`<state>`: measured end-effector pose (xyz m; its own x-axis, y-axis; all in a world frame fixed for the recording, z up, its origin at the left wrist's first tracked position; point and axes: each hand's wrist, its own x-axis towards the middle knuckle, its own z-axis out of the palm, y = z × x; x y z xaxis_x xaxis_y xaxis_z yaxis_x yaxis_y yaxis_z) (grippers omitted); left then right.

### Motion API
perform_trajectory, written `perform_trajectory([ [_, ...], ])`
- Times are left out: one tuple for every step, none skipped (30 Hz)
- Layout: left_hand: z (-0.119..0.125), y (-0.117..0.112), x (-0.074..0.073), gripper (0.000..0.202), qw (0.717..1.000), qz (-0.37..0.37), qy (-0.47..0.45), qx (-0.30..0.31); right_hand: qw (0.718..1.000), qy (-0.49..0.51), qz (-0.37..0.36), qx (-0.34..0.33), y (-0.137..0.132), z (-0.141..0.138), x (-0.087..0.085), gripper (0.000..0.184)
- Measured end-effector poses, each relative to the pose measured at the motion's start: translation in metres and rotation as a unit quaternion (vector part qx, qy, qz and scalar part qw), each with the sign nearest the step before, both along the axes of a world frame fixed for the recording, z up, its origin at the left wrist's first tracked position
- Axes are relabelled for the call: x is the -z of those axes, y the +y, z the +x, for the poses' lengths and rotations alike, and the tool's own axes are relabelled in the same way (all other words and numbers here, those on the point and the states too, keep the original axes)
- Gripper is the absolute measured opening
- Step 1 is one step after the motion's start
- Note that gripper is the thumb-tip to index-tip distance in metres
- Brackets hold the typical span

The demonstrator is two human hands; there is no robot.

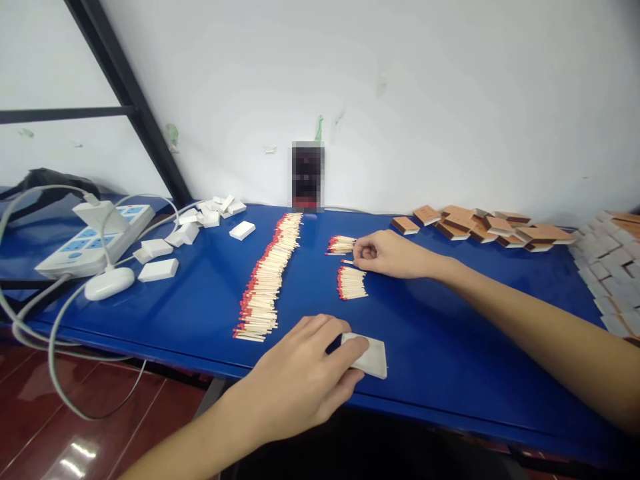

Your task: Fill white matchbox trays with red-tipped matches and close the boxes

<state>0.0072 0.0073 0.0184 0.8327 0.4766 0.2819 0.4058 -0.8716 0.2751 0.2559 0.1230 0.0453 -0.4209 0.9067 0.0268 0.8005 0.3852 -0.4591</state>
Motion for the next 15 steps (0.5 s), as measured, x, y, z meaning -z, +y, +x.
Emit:
perform_trajectory([
  [0.000, 0.000, 0.000, 0.023, 1.000, 0.000, -0.003, 0.000, 1.000, -0.001, -0.009, -0.008, -0.001, 0.000, -0.002, 0.012],
  [0.000, 0.000, 0.000, 0.023, 1.000, -0.001, -0.005, 0.000, 1.000, 0.001, -0.017, -0.018, -0.001, 0.000, -0.003, 0.013],
  [0.000, 0.000, 0.000, 0.023, 1.000, -0.001, -0.007, 0.000, 0.999, 0.005, -0.024, -0.030, -0.002, 0.000, -0.004, 0.014],
  [-0.001, 0.000, 0.000, 0.024, 1.000, -0.001, -0.009, 0.000, 0.999, 0.012, -0.026, -0.039, -0.002, -0.001, -0.004, 0.015],
  [-0.001, 0.000, 0.000, 0.024, 1.000, 0.001, -0.010, 0.000, 0.999, 0.020, -0.021, -0.042, -0.002, -0.001, -0.003, 0.016],
  [-0.001, 0.000, 0.000, 0.023, 1.000, 0.003, -0.010, -0.001, 0.999, 0.028, -0.007, -0.038, -0.002, -0.002, -0.002, 0.018],
  [-0.001, 0.000, 0.000, 0.023, 1.000, 0.007, -0.011, -0.002, 0.999, 0.035, 0.014, -0.029, -0.002, -0.003, 0.000, 0.020],
  [-0.001, 0.000, 0.000, 0.023, 1.000, 0.010, -0.012, -0.003, 0.998, 0.039, 0.036, -0.022, -0.001, -0.004, 0.003, 0.022],
  [-0.001, 0.000, 0.000, 0.023, 1.000, 0.014, -0.014, -0.004, 0.998, 0.040, 0.053, -0.018, -0.001, -0.004, 0.006, 0.023],
  [-0.001, 0.000, 0.000, 0.023, 1.000, 0.017, -0.015, -0.005, 0.997, 0.040, 0.063, -0.017, 0.000, -0.005, 0.008, 0.023],
  [0.000, 0.000, 0.000, 0.023, 1.000, 0.018, -0.016, -0.005, 0.997, 0.039, 0.066, -0.019, 0.000, -0.005, 0.011, 0.022],
  [0.000, 0.000, 0.000, 0.023, 1.000, 0.018, -0.016, -0.005, 0.997, 0.040, 0.066, -0.022, 0.001, -0.005, 0.013, 0.022],
  [0.000, 0.000, 0.000, 0.022, 1.000, 0.017, -0.015, -0.004, 0.997, 0.042, 0.065, -0.024, 0.001, -0.006, 0.014, 0.022],
  [0.000, 0.000, 0.000, 0.022, 1.000, 0.015, -0.013, -0.003, 0.997, 0.047, 0.062, -0.028, 0.001, -0.006, 0.015, 0.022],
  [0.000, 0.000, 0.000, 0.022, 1.000, 0.014, -0.012, -0.003, 0.996, 0.052, 0.058, -0.034, 0.001, -0.006, 0.015, 0.022],
])
